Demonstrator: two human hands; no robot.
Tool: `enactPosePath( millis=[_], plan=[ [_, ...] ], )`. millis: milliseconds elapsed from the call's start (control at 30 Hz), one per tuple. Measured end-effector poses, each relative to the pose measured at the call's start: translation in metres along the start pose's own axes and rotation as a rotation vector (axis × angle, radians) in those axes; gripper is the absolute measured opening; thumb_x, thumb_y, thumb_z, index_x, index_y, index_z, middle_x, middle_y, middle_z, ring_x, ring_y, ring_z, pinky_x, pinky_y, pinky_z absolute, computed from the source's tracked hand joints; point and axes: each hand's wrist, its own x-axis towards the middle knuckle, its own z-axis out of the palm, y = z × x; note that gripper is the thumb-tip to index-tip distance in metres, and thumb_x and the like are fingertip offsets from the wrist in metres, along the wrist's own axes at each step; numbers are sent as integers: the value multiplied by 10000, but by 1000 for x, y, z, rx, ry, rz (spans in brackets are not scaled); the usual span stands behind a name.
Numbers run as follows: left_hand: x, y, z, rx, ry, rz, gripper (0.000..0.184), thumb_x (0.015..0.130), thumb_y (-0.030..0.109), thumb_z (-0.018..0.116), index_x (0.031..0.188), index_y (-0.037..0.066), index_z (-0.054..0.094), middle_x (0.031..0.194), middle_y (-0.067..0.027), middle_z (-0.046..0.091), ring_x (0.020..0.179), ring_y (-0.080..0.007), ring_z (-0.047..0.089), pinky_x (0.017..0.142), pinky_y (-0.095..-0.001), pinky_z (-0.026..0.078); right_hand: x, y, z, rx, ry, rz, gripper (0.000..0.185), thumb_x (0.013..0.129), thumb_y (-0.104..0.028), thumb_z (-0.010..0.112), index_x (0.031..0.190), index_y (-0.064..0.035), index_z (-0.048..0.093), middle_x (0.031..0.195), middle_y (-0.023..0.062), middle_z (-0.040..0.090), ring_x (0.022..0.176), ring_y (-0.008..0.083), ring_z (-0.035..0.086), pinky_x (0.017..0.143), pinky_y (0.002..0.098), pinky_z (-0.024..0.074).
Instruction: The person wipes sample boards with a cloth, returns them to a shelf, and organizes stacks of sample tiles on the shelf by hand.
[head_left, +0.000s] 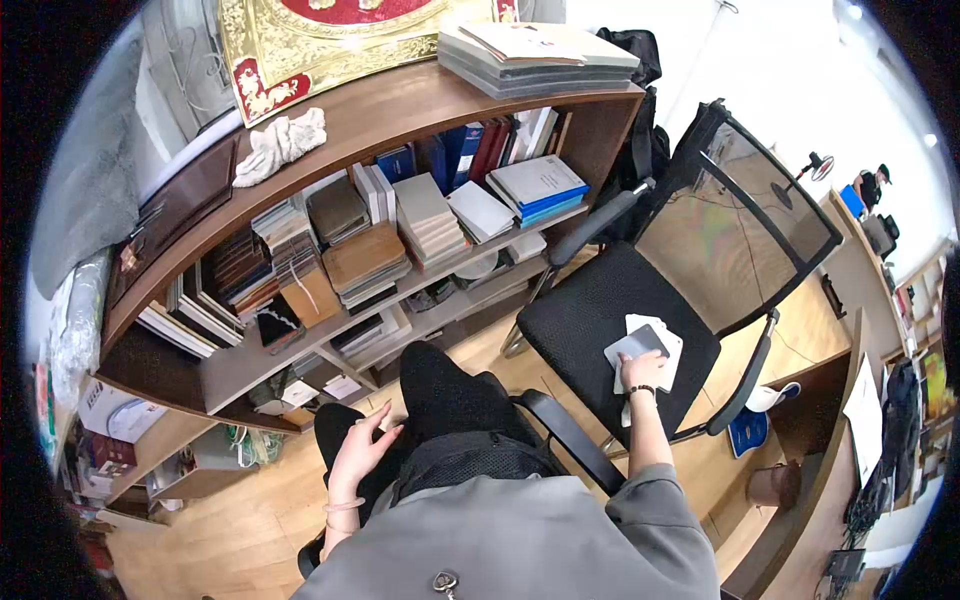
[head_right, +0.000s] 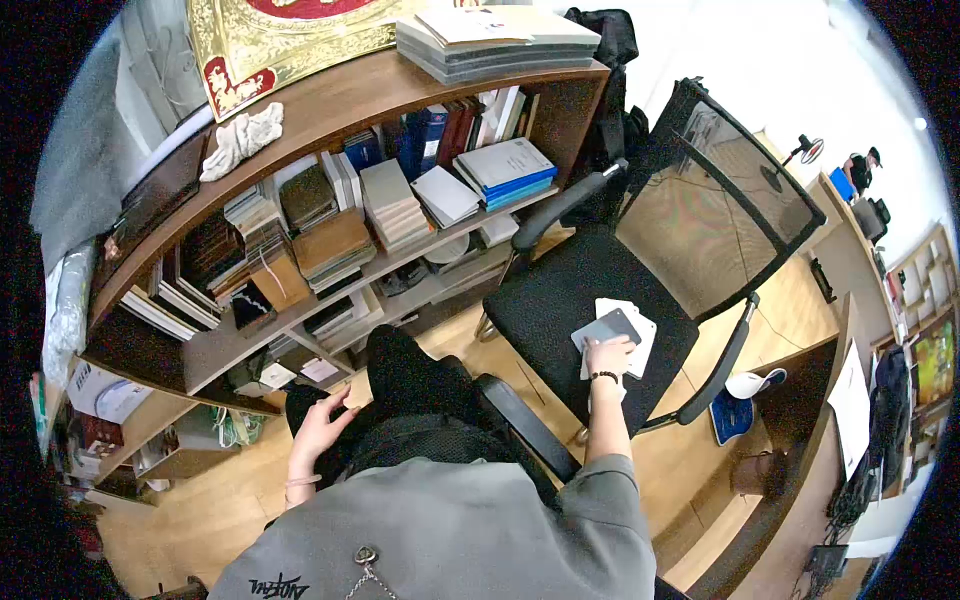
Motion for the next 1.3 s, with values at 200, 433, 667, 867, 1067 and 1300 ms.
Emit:
enactPosePath(
  millis=[200, 433, 667, 867, 1067, 1300],
  plan=[
    [-2, 8, -5, 58, -56, -2, 511, 794, 265, 639, 1234, 54, 488, 948, -253, 594, 878, -351, 592, 764, -344, 461, 39, 30, 26, 150, -224, 218, 839, 602, -467, 747, 1148, 104, 466, 1180, 253, 488, 1070, 315, 527, 899, 374, 441],
    [0, 29, -5, 68, -164, -144, 511, 811, 252, 623, 1244, 29, 467, 1105, -198, 580, 1004, -283, 581, 832, -314, 437, 16, 58, 21, 417, -83, 283, 664, 589, -422, 778, 981, 82, 595, 1021, 226, 600, 975, 300, 588, 830, 350, 462],
    [-3, 20, -8, -103, -96, 24, 513, 808, 225, 628, 1243, 11, 459, 1112, -230, 563, 1036, -286, 565, 875, -309, 430, 15, 56, -35, 480, 78, 121, 446, 656, -398, 742, 685, 37, 646, 689, 213, 622, 653, 254, 635, 621, 359, 477],
    [6, 40, 6, -801, -182, 135, 584, 876, 194, 555, 1373, 64, 279, 1379, -121, 348, 1245, -230, 379, 995, -353, 347, -96, -90, -122, 1410, -603, -354, 270, 789, -260, 663, 721, -4, 610, 669, 57, 610, 601, 111, 577, 552, 253, 449],
    [3, 92, -16, -1549, 346, 371, 581, 923, 223, 467, 1401, 79, 169, 1400, -122, 294, 1281, -251, 311, 1052, -377, 269, -220, -181, -115, 1223, -1246, -577, 194, 829, -162, 627, 859, 24, 579, 774, 73, 629, 650, 95, 582, 566, 212, 457],
    [-24, 69, -50, -1883, 455, 288, 535, 949, 400, 271, 1395, 112, 197, 1418, -113, 250, 1296, -254, 282, 1059, -422, 265, -208, -184, -158, 1403, -1564, -565, 300, 902, -180, 469, 1119, 23, 508, 988, 139, 611, 872, 193, 599, 767, 288, 490]
  ],
)
